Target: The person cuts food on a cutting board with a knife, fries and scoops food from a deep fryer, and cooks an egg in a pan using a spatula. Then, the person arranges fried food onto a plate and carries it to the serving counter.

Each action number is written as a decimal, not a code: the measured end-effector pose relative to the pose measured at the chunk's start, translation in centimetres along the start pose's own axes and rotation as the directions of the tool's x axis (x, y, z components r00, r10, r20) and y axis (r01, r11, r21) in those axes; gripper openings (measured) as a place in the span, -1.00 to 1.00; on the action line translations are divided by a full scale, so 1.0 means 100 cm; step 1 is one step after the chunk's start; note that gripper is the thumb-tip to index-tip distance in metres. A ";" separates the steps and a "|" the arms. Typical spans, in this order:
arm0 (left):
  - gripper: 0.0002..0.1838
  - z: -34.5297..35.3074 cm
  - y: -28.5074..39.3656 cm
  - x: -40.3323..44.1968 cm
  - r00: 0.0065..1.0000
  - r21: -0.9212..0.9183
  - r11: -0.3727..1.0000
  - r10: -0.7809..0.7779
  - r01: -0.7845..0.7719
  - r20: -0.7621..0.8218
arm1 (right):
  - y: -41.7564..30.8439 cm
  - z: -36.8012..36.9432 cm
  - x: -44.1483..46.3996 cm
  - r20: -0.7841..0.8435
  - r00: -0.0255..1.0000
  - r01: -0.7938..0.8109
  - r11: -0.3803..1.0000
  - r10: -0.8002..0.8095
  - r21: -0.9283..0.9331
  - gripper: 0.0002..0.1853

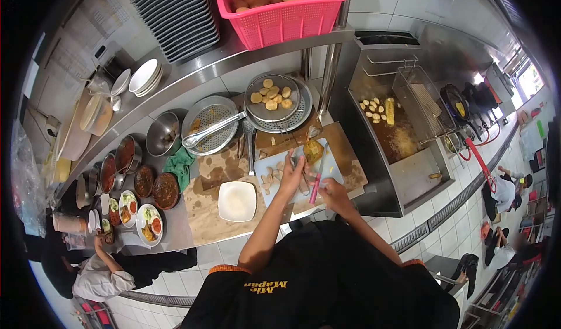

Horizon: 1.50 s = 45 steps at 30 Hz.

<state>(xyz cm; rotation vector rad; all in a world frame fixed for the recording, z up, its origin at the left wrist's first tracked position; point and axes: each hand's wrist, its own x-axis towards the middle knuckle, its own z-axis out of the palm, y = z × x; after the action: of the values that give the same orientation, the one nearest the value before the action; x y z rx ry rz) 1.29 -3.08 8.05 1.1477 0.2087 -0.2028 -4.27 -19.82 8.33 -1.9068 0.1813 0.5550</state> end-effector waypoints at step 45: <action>-0.53 -0.104 0.005 -0.068 0.686 0.361 0.900 0.424 -0.245 -0.592 | 0.010 -0.100 -0.050 -0.345 0.840 0.301 0.888 -0.419 -0.347 -0.78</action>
<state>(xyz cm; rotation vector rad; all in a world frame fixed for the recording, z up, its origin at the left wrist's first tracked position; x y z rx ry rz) -5.71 6.99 6.15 1.4645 0.6071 0.5482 -6.13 -29.91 12.79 -2.2500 0.0026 -0.0971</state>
